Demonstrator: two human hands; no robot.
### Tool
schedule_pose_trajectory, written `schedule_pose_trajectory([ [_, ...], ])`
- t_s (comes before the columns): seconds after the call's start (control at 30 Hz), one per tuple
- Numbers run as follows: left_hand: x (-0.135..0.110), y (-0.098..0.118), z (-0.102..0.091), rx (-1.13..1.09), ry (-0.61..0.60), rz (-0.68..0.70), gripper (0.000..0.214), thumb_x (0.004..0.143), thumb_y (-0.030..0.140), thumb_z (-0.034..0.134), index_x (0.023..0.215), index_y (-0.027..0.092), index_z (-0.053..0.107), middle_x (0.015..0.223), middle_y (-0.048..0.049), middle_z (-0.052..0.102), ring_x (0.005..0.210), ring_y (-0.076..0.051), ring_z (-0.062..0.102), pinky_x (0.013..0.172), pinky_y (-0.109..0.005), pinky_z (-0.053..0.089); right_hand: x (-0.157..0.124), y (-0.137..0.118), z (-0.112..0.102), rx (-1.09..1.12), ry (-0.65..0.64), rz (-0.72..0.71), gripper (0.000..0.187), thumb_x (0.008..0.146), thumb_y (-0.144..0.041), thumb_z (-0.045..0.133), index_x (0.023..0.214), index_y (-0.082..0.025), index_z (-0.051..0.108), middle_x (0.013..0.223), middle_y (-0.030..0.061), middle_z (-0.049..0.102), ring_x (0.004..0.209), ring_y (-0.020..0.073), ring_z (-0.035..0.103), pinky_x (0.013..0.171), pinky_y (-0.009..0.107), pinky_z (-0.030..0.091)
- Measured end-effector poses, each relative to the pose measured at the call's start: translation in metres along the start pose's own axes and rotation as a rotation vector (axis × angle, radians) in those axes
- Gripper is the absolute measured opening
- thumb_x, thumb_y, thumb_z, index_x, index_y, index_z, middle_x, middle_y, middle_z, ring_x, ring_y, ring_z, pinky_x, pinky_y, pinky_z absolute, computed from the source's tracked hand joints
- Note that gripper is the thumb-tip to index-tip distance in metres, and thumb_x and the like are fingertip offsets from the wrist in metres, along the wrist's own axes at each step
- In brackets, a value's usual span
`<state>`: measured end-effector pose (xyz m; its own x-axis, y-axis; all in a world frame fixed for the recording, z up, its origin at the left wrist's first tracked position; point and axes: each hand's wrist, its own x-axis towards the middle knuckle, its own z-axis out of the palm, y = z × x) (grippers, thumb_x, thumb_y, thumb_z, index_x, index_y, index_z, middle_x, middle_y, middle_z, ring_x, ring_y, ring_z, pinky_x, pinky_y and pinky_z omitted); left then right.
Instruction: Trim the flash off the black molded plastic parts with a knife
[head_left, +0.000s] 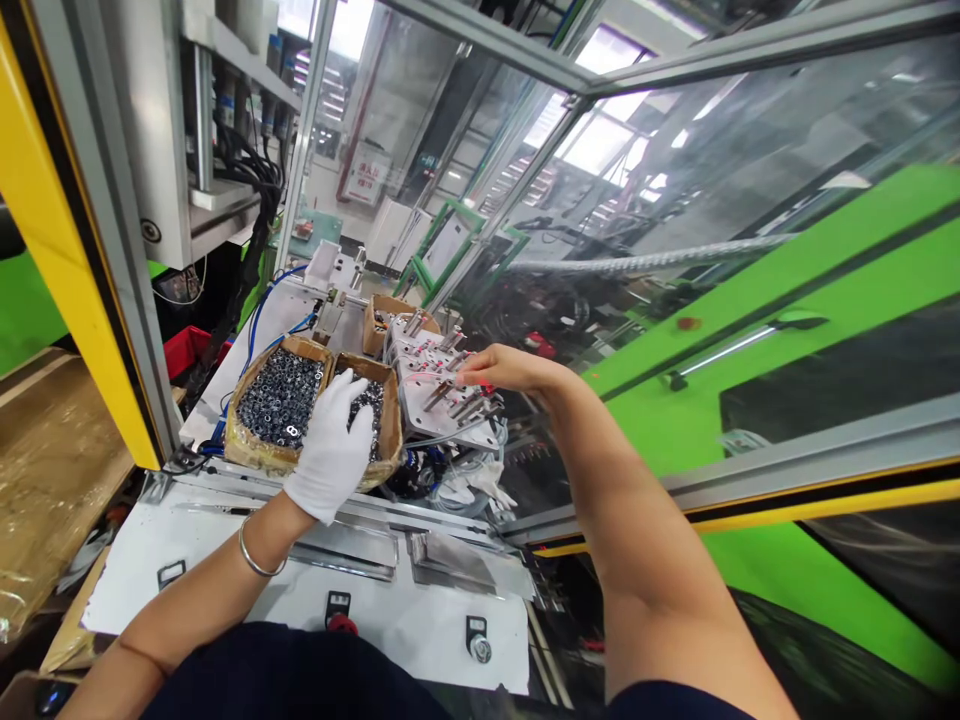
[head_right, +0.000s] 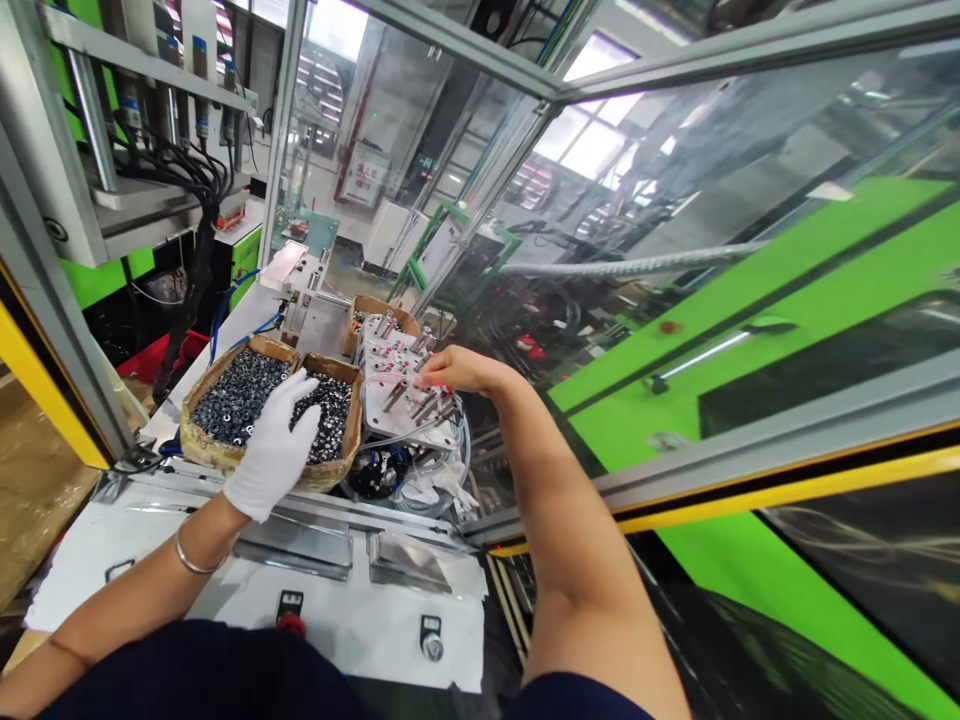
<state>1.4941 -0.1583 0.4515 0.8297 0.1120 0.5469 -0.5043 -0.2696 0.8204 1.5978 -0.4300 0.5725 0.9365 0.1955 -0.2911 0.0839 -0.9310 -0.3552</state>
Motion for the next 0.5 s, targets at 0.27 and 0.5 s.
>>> schedule_pose_trajectory([
  [0.27, -0.003, 0.005, -0.014, -0.075, 0.120, 0.026, 0.027, 0.090, 0.023, 0.053, 0.115, 0.017, 0.060, 0.128, -0.0126, 0.061, 0.124, -0.019, 0.055, 0.113, -0.042, 0.038, -0.008, 0.000, 0.018, 0.188, -0.095, 0.004, 0.062, 0.047, -0.072, 0.075, 0.065, -0.012, 0.075, 0.067, 0.0043, 0.066, 0.069, 0.0149, 0.054, 0.069, 0.028, 0.043],
  [0.5, -0.005, 0.004, -0.016, -0.074, 0.125, 0.033, 0.027, 0.090, 0.023, 0.052, 0.115, 0.017, 0.060, 0.127, -0.0124, 0.062, 0.123, -0.019, 0.056, 0.113, -0.042, 0.039, -0.012, 0.008, 0.029, 0.283, -0.001, 0.087, 0.063, 0.045, -0.070, 0.076, 0.071, -0.014, 0.078, 0.074, 0.0067, 0.072, 0.071, 0.0172, 0.059, 0.072, 0.030, 0.047],
])
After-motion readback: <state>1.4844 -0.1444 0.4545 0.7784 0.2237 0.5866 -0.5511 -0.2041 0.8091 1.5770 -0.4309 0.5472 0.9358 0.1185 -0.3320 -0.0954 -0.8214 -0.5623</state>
